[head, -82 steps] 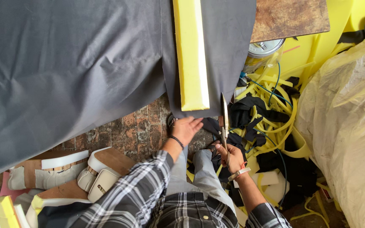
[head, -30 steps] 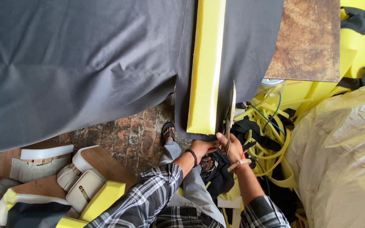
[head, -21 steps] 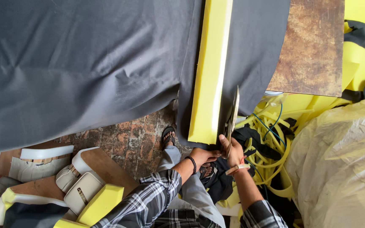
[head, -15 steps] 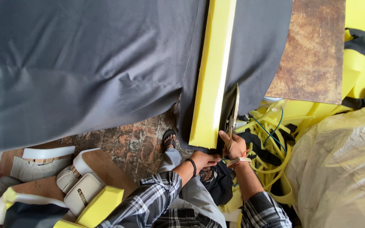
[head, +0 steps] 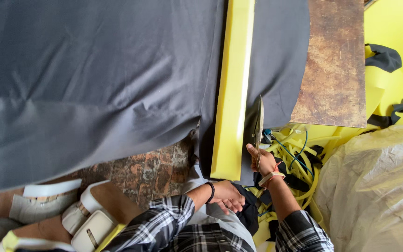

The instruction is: The person spreads a large piece of gray fabric on a work table, aligns a long yellow foam strip along the fabric as a straight edge, and cuts the fabric along the strip with scissors. They reposition the fabric and foam strip and continue cutting strips, setting cut pieces aside.

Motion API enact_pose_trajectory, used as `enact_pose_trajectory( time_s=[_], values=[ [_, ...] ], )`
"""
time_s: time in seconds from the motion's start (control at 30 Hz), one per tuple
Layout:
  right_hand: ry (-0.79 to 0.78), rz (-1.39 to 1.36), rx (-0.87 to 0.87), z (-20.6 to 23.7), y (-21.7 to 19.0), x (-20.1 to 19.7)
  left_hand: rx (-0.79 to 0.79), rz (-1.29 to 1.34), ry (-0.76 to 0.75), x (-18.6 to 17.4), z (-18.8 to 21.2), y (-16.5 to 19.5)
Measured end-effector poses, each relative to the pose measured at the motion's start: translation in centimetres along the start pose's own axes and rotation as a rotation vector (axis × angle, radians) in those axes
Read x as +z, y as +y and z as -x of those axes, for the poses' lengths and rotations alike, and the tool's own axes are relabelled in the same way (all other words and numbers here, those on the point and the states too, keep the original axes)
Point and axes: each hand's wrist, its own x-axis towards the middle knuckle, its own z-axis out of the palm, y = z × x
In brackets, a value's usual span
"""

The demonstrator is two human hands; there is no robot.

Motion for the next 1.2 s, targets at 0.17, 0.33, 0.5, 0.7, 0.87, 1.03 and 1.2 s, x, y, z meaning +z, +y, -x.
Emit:
enact_pose_trajectory(
  time_s=[0.17, 0.33, 0.5, 0.7, 0.87, 1.03, 1.2],
  values=[
    [0.082, 0.177, 0.067, -0.1, -3.6, 0.3, 0.183, -0.297, 0.023, -6.9, 3.7, 9.8],
    [0.071, 0.124, 0.145, -0.1, -5.0, 0.3, 0.579, -0.844, 0.738, -15.1, 5.0, 23.1],
    [0.094, 0.186, 0.133, -2.5, -6.7, 0.6, 0.344, -1.327, 0.938, -18.5, 3.7, 34.9],
    [0.125, 0.131, 0.18, -2.2, -9.7, 1.2, 0.095, -1.382, 0.89, -17.3, 3.4, 38.1],
    [0.138, 0.174, 0.21, -3.4, -13.0, 1.5, 0.032, -1.396, 0.884, -16.8, 3.2, 38.8],
    [0.13, 0.262, 0.193, -3.6, -13.7, 0.9, 0.022, -1.402, 0.856, -16.9, 3.1, 38.7],
    [0.083, 0.252, 0.133, -6.7, -15.0, -0.2, 0.119, -1.382, 0.863, -18.2, 2.9, 39.4]
  ],
)
